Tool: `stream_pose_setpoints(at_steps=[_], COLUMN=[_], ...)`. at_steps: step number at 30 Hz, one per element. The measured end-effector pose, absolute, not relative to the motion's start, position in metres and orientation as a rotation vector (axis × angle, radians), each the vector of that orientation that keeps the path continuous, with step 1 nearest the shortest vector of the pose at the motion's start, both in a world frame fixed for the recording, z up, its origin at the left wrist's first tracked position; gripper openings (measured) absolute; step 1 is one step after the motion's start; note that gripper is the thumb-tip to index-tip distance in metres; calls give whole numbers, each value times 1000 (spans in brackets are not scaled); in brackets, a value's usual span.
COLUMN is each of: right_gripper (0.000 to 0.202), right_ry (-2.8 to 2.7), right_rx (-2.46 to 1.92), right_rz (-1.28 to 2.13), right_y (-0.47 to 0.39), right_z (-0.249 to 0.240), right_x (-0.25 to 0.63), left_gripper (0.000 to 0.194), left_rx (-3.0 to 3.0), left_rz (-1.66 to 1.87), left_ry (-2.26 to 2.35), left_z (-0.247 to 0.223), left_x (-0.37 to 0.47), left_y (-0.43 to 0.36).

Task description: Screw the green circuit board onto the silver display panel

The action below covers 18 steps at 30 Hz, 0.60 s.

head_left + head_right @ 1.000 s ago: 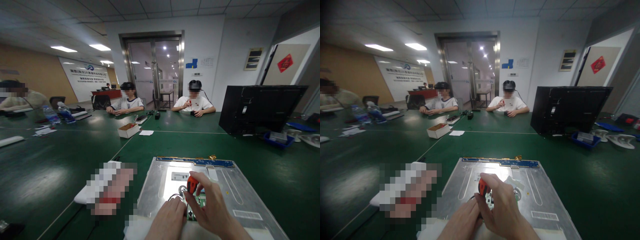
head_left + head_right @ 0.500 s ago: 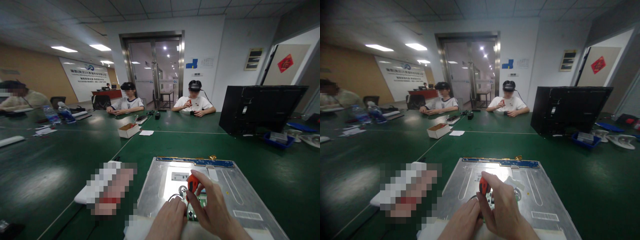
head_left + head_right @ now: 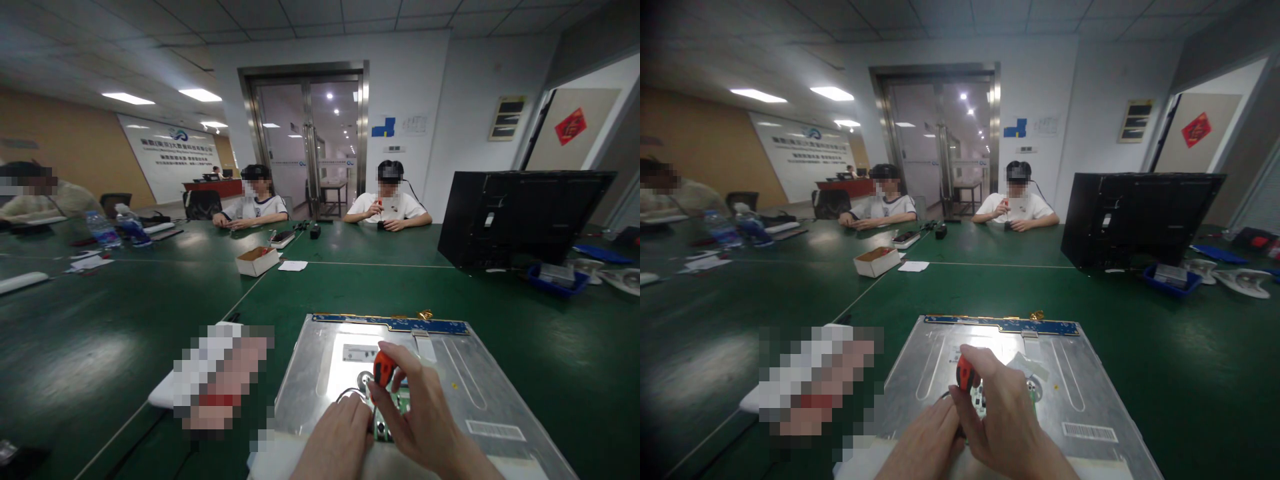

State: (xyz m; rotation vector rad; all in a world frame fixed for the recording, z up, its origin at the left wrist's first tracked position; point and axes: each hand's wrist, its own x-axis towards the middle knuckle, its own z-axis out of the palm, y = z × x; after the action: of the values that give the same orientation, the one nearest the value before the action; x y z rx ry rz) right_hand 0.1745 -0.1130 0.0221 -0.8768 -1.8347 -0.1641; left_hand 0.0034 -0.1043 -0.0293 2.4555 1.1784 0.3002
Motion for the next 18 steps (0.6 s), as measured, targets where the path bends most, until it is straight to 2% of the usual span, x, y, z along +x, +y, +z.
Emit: stream_pose_setpoints(at_steps=[12,18], right_gripper=[32,41], right_ry=[-1803,-1630], right_rx=[-901,-955], right_rz=[-201,-211], right_y=[-112,-111], right_z=[21,21], right_x=[175,181], left_gripper=[32,26], left_rx=[2404,2398], left_rz=[201,120], left_ry=[1240,1281], left_z=[-22,-18], left_x=[5,6], left_y=[-105,-107])
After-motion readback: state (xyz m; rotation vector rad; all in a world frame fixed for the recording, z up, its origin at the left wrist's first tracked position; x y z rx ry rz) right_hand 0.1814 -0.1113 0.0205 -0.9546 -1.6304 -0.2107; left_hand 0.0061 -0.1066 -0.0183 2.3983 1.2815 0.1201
